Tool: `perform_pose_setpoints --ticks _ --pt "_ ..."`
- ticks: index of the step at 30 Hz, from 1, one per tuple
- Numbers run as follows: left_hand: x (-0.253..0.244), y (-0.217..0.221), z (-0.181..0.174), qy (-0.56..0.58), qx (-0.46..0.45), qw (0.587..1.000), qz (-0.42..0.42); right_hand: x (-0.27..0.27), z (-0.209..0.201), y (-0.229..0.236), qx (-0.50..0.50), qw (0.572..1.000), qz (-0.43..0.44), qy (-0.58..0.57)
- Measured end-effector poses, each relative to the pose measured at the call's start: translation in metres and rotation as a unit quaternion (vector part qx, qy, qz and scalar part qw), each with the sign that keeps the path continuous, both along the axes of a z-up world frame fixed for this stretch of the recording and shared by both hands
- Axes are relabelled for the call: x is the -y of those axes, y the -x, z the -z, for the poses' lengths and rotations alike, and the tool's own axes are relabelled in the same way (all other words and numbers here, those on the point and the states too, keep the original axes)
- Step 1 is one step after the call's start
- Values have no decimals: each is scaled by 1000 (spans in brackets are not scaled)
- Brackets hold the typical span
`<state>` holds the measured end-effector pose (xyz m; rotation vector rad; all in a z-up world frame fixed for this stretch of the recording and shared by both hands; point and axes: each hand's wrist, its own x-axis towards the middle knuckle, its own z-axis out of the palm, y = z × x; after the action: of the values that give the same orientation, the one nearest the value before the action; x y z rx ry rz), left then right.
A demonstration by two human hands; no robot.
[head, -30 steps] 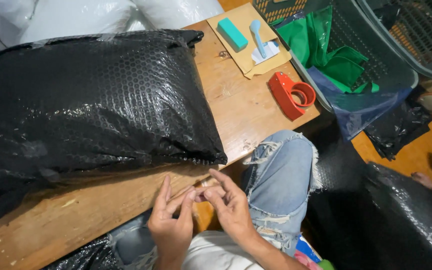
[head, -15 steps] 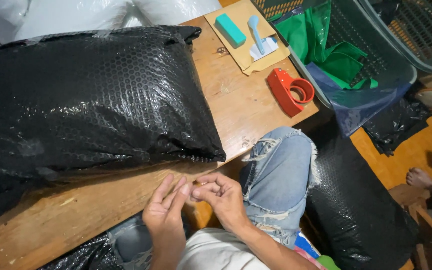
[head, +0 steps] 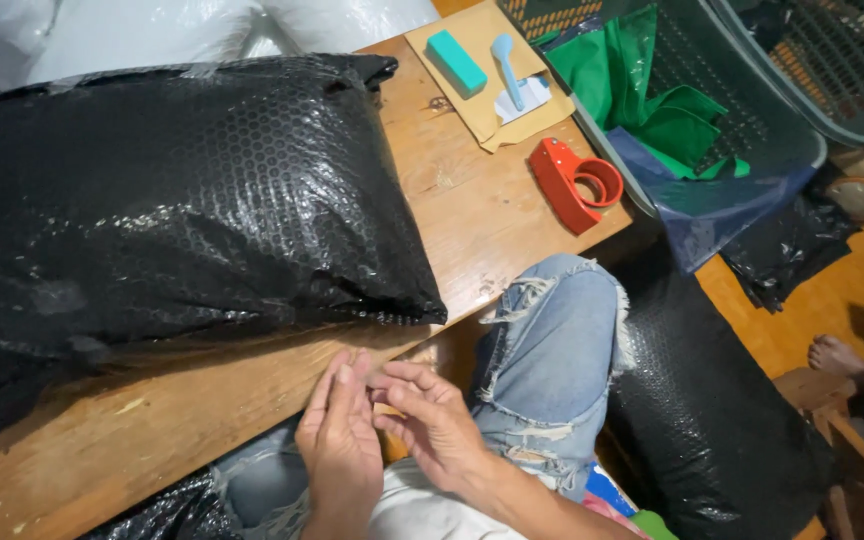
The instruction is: The person seals a black bubble mailer on a low wooden table. They fold the edges of the mailer, press the seams, and use a red tape dispenser to apply tape to the closure. The person repeats this process for another mailer.
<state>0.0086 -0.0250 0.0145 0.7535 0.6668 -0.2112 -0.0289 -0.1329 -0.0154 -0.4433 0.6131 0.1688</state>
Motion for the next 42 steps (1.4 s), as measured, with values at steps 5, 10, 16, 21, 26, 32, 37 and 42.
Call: perform_pose_setpoints --ticks 5,10,16,21,26,32,37,42 --pt "9 6 -3 -36 9 998 41 0 -4 -1 7 999 53 4" --pt "10 13 18 -252 179 940 146 27 0 11 47 988 69 131" --pt "1 -32 -6 -626 518 567 136 88 -20 18 54 862 41 502" --pt "20 -83 -34 -644 638 314 282 122 -37 1 216 737 -11 640" --pt "31 -128 -7 -642 639 246 344 126 -37 -21 287 645 -32 707" --pt "49 -156 -26 -640 498 252 529 127 -38 -47 355 566 -52 742" --pt "54 -171 -34 -603 412 298 615 125 -34 -68 371 540 -58 753" --pt "57 -175 -34 -586 364 334 642 121 -46 -81 376 514 -104 764"
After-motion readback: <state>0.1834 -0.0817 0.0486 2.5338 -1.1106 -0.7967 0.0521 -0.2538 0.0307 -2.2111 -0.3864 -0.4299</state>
